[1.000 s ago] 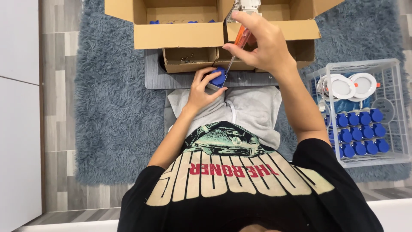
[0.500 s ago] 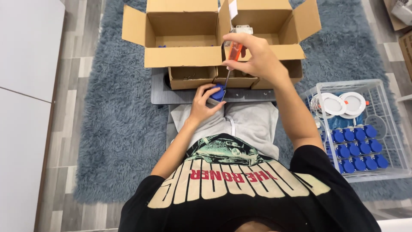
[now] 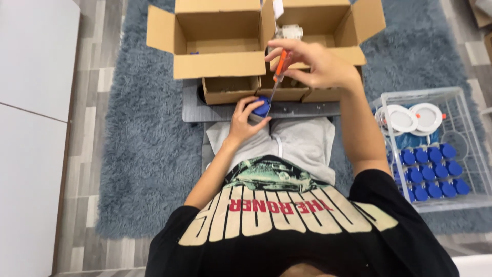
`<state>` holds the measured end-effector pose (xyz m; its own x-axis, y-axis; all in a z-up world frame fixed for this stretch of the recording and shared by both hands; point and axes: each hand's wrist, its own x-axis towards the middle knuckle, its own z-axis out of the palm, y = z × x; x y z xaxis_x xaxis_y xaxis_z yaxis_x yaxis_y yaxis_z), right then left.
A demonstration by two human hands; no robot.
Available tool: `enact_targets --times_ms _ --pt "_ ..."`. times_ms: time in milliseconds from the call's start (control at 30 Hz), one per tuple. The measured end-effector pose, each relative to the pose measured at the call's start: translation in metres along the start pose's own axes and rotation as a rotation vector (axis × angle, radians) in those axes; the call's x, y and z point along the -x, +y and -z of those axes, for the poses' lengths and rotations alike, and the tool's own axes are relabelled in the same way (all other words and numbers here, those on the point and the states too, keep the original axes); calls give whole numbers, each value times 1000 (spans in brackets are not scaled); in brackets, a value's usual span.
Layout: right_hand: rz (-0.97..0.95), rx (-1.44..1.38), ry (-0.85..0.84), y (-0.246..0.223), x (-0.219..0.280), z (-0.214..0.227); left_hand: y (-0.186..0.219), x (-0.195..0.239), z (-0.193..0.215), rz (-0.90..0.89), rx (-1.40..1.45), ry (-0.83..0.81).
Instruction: Assembling and inspecting electrical components using a screwdriver
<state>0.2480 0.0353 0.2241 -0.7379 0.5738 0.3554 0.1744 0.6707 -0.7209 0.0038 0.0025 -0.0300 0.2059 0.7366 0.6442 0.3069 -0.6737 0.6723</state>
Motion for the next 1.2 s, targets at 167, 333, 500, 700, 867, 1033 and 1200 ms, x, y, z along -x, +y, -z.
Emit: enact_targets --times_ms 167,333,500,700,867,1033,1200 --pt "7 287 219 -4 -3 -10 -1 -2 -2 6 -28 -8" --pt "116 586 386 12 -7 -29 10 0 3 5 -5 8" --pt "207 548 379 -2 -11 -20 0 -2 -2 -13 -32 16" --pt "57 -143 -80 9 -6 -1 -7 -2 -5 -17 -35 10" --pt "133 135 137 7 -16 -8 -30 2 -17 -100 17 114" --pt "114 482 347 5 -19 -27 11 -4 3 -16 -20 17" --pt "234 727 436 -2 -23 -29 14 -7 5 -25 -22 16"
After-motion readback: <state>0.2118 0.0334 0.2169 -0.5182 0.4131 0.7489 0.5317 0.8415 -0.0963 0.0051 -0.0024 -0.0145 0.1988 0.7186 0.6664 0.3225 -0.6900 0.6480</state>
